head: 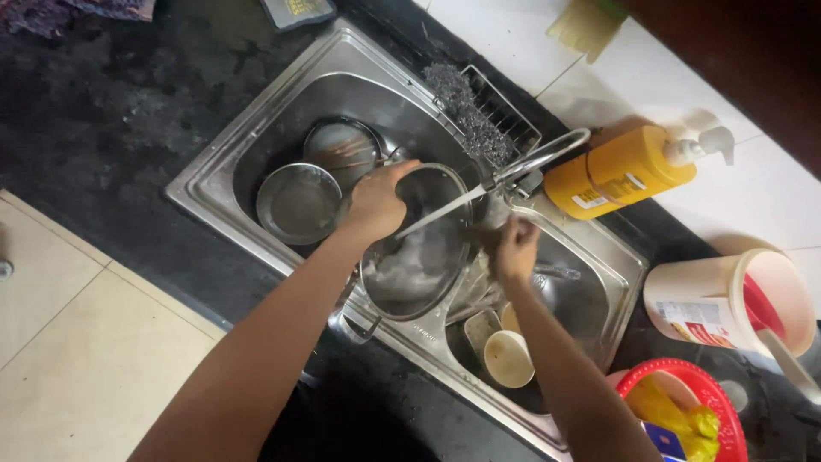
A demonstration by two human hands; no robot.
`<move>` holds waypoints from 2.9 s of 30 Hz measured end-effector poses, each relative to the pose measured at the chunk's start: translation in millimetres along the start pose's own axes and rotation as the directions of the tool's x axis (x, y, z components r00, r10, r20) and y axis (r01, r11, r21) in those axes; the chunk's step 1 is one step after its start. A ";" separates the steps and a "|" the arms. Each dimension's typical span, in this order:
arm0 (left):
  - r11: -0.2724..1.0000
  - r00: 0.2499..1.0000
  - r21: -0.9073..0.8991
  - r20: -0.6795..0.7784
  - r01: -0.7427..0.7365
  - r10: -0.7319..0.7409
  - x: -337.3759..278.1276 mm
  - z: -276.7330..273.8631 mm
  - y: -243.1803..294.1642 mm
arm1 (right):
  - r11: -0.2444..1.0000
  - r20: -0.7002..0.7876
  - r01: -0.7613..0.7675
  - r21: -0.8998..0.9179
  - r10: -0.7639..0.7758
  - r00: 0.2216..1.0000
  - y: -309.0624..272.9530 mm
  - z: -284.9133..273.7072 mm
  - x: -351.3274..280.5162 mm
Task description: Washing various pots, lids, and kitchen containers in a sink using a sponge and dish soap.
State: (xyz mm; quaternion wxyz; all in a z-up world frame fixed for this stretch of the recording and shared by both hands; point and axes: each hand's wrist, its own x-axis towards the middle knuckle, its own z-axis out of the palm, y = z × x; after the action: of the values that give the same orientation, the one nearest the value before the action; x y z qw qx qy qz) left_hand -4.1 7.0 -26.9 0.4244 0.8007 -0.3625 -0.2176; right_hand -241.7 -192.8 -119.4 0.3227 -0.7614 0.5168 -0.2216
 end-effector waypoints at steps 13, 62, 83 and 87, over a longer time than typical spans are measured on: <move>0.964 0.965 -0.045 -0.024 0.261 -0.262 -32.7 -10.6 21.7 | 0.946 0.141 -0.270 0.181 0.247 0.959 41.6 14.0 130.4; 0.937 0.936 0.023 0.060 -0.350 0.348 -77.1 -27.5 87.3 | -0.168 0.703 -0.689 0.705 0.031 0.711 -169.0 49.1 -194.9; 0.942 0.845 0.104 0.480 -0.319 0.234 -28.8 2.4 130.7 | 0.807 0.324 0.543 0.234 -0.591 0.739 0.7 145.1 -210.7; 0.957 0.838 0.235 0.545 -0.168 0.013 -20.9 -18.0 149.8 | 0.966 0.402 0.242 -0.091 -0.187 0.896 -27.0 45.8 -67.9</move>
State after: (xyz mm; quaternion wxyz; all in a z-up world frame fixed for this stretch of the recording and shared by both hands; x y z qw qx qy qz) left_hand -65.0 -24.1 109.2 0.2011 0.7398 -0.5311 -0.3607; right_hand -218.6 -110.7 -132.0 0.3388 -0.8631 0.3691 -0.0635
